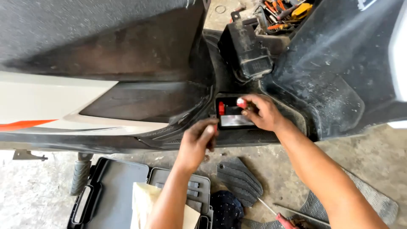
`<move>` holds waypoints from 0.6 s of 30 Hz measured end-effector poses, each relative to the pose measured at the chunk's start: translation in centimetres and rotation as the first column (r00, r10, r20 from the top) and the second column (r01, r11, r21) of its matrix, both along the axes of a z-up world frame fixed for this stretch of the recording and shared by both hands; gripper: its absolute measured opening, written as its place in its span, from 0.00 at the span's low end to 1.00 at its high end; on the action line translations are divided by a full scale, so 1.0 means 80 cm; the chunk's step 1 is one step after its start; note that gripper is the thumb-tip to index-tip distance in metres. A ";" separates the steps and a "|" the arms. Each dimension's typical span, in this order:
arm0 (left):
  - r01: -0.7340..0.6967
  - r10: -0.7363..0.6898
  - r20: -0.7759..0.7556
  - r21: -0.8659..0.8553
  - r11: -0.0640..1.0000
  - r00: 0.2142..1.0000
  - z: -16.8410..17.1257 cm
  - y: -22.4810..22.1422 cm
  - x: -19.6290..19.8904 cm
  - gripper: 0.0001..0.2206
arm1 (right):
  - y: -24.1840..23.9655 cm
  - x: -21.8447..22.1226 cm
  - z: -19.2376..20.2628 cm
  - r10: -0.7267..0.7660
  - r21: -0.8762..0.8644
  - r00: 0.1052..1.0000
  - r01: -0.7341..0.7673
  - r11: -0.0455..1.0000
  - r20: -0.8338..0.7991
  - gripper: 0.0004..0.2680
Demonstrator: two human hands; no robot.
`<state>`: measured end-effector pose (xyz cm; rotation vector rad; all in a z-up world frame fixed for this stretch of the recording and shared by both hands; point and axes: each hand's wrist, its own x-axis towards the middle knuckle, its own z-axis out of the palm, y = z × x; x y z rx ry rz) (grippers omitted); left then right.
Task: Diagnosing and repairing the electrical system of a motorcycle using a handheld scanner
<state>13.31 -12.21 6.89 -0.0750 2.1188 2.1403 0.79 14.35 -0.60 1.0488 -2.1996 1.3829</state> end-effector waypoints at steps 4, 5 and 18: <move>-0.140 0.088 0.147 0.401 0.905 0.985 -0.025 0.038 0.066 0.16 | 0.001 0.077 0.069 -0.313 0.203 0.949 0.315 0.927 -0.045 0.28; -0.228 0.166 0.190 0.376 0.898 0.968 -0.028 0.056 0.079 0.09 | 0.008 0.113 0.087 -0.256 0.217 0.921 0.197 0.956 0.293 0.27; 0.556 -0.638 0.184 -0.698 0.450 0.748 0.019 0.081 0.152 0.39 | 0.127 0.087 0.016 -0.537 0.896 0.836 0.321 0.308 -0.115 0.12</move>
